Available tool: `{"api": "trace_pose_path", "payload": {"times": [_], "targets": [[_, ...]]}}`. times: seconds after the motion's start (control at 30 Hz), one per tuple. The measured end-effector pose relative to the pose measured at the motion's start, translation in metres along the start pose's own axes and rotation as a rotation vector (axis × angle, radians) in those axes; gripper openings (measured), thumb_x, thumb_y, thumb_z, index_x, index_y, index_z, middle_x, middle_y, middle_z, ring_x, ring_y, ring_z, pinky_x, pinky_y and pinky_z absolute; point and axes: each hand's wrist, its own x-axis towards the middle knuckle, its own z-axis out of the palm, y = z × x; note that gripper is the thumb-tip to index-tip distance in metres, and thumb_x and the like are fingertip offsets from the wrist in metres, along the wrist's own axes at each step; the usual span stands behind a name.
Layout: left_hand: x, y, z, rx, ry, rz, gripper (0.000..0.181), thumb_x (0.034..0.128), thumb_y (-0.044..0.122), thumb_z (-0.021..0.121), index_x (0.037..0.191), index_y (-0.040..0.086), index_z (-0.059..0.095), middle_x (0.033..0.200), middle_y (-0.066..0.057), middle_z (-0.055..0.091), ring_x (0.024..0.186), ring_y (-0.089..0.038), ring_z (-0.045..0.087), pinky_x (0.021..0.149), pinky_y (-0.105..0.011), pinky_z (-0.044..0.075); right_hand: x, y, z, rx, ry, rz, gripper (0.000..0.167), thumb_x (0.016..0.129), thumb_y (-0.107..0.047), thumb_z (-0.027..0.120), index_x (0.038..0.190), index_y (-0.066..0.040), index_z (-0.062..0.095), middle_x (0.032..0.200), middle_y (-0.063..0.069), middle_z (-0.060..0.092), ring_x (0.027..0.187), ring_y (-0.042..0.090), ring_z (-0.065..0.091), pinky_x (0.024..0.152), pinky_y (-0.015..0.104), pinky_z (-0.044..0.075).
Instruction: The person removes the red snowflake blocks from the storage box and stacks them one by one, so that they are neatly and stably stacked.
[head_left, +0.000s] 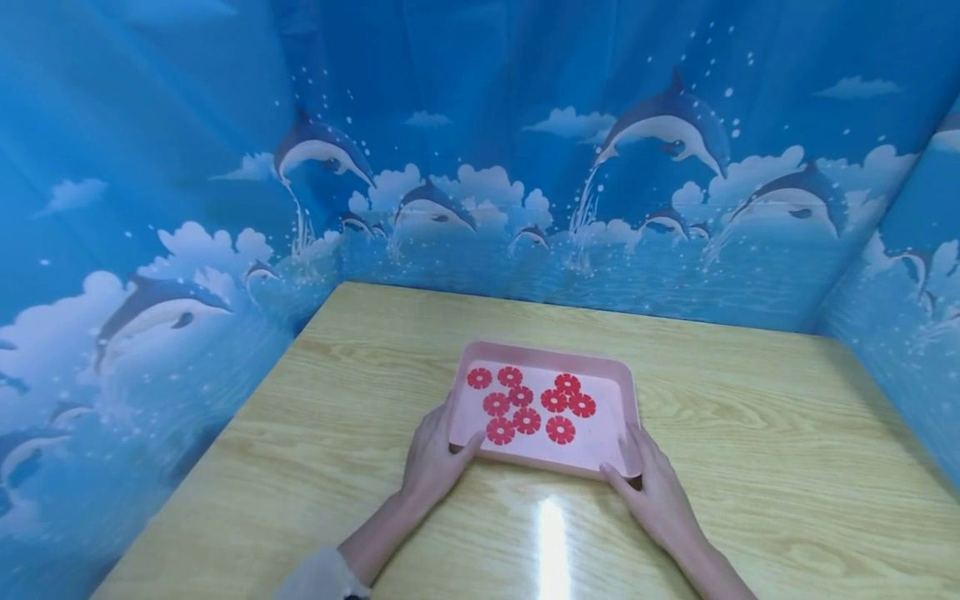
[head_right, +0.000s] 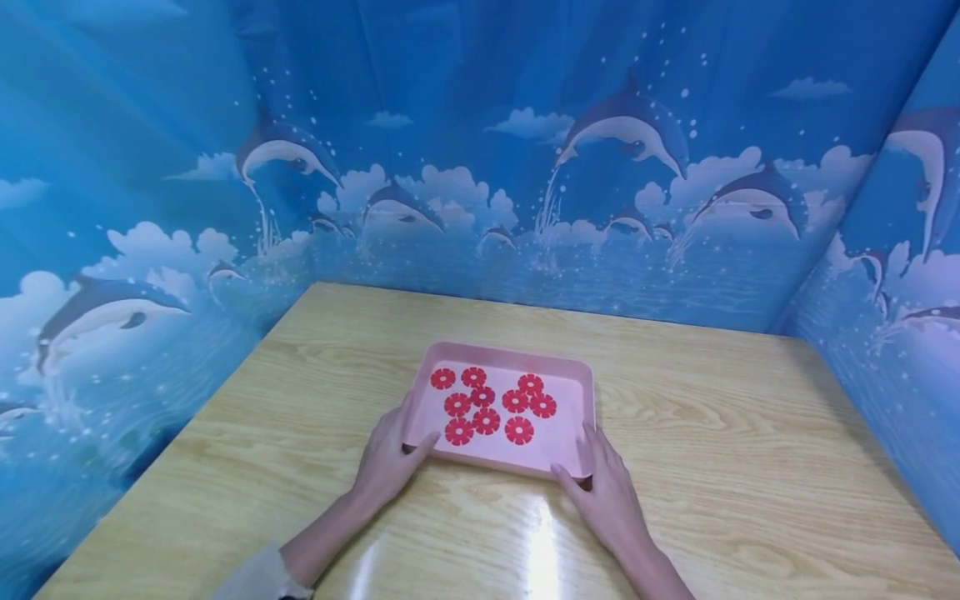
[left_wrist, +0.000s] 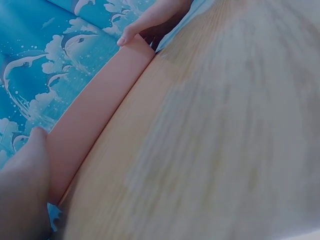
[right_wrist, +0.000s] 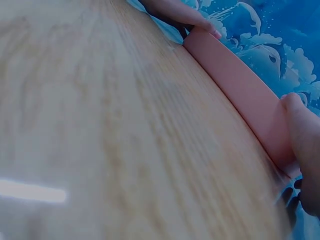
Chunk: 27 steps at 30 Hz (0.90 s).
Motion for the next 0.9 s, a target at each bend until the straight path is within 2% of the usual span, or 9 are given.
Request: {"api": "trace_pose_path", "payload": {"times": [0.27,0.63,0.9], "targets": [[-0.005,0.004,0.001,-0.006,-0.003,-0.022,0.08,0.0841,0.05,0.057,0.144,0.007,0.027,0.133,-0.014,0.045,0.12,-0.03,0.04,0.099,-0.048,0.032,-0.007,0.0,-0.002,0.007,-0.014,0.024,0.08,0.087,-0.045,0.057,0.144,-0.001,0.023,0.144,0.025,0.022,0.127,0.045,0.023,0.097,0.062,0.022],[-0.014,0.006,-0.002,-0.016,0.001,0.013,0.078,0.0844,0.047,0.058,0.144,0.007,0.027,0.132,-0.014,0.046,0.12,-0.03,0.041,0.1,-0.047,0.03,-0.016,-0.003,-0.004,-0.015,-0.004,0.012,0.078,0.087,-0.042,0.058,0.143,0.001,0.024,0.142,0.026,0.024,0.126,0.045,0.025,0.096,0.062,0.023],[-0.019,0.011,-0.004,-0.028,-0.022,0.002,0.08,0.0844,0.048,0.058,0.145,0.007,0.025,0.135,-0.014,0.043,0.123,-0.03,0.038,0.1,-0.047,0.029,-0.023,-0.004,-0.008,-0.017,-0.021,0.028,0.078,0.087,-0.043,0.057,0.143,0.0,0.023,0.142,0.027,0.024,0.126,0.045,0.024,0.097,0.061,0.023]]}}
